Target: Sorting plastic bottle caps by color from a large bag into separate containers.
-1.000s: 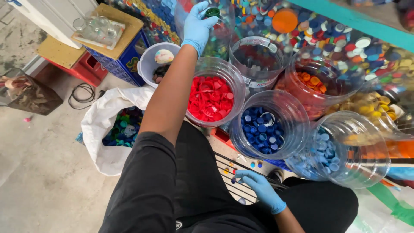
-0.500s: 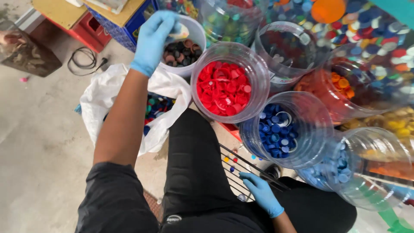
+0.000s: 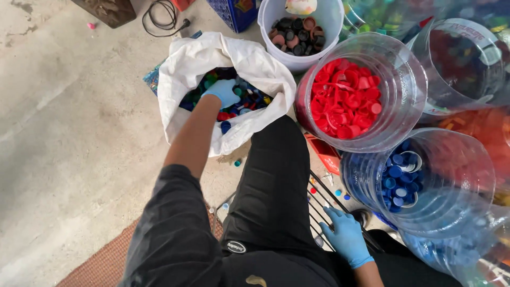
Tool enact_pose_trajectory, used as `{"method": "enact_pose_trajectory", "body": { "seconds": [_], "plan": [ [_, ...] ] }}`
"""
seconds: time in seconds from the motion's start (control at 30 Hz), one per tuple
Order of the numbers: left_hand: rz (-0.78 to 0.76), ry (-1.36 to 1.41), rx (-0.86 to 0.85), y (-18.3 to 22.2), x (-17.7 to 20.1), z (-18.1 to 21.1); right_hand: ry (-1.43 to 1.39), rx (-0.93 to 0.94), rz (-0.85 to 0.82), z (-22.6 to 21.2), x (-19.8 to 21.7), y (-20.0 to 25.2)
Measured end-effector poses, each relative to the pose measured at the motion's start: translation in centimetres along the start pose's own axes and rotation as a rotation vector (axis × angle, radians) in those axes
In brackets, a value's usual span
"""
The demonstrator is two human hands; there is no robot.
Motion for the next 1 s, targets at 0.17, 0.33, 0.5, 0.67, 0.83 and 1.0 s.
{"method": "enact_pose_trajectory", "body": {
  "seconds": [0.17, 0.33, 0.5, 0.67, 0.83, 1.0],
  "plan": [
    [0.130, 0.318, 0.099, -1.9, -0.4, 5.8, -0.074, 0.020, 0.073, 1.1, -1.9, -1.2],
    [0.076, -0.222, 0.369, -4.4, -1.9, 6.6, -0.015, -0.006, 0.100, 0.5, -2.0, -1.4],
    [0.195, -0.258, 0.110, -6.9, -3.3, 6.4, -0.111, -0.005, 0.031, -0.5, 0.0, -1.3],
    [0.132, -0.204, 0.058, -3.2, -2.3, 4.3, -0.178, 0.053, 0.082, -1.1, 0.0, -0.5],
    [0.217, -0.105, 0.044, 3.2, 1.1, 4.7, -0.127, 0.106, 0.147, -1.4, -0.4, -1.1],
    [0.360, 0.032, 0.116, 8.1, 4.2, 3.2, -0.172, 0.140, 0.167, -1.2, -0.9, -1.3]
  ]
}}
Point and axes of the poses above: each hand's wrist, its own y-axis away from the middle knuckle, its own x-axis out of the back of the hand, z = x × y, the point moved 10 cm from there along -y, towards the middle knuckle, and after that the axes turned 10 degrees about -y, right-handed, at the moved point
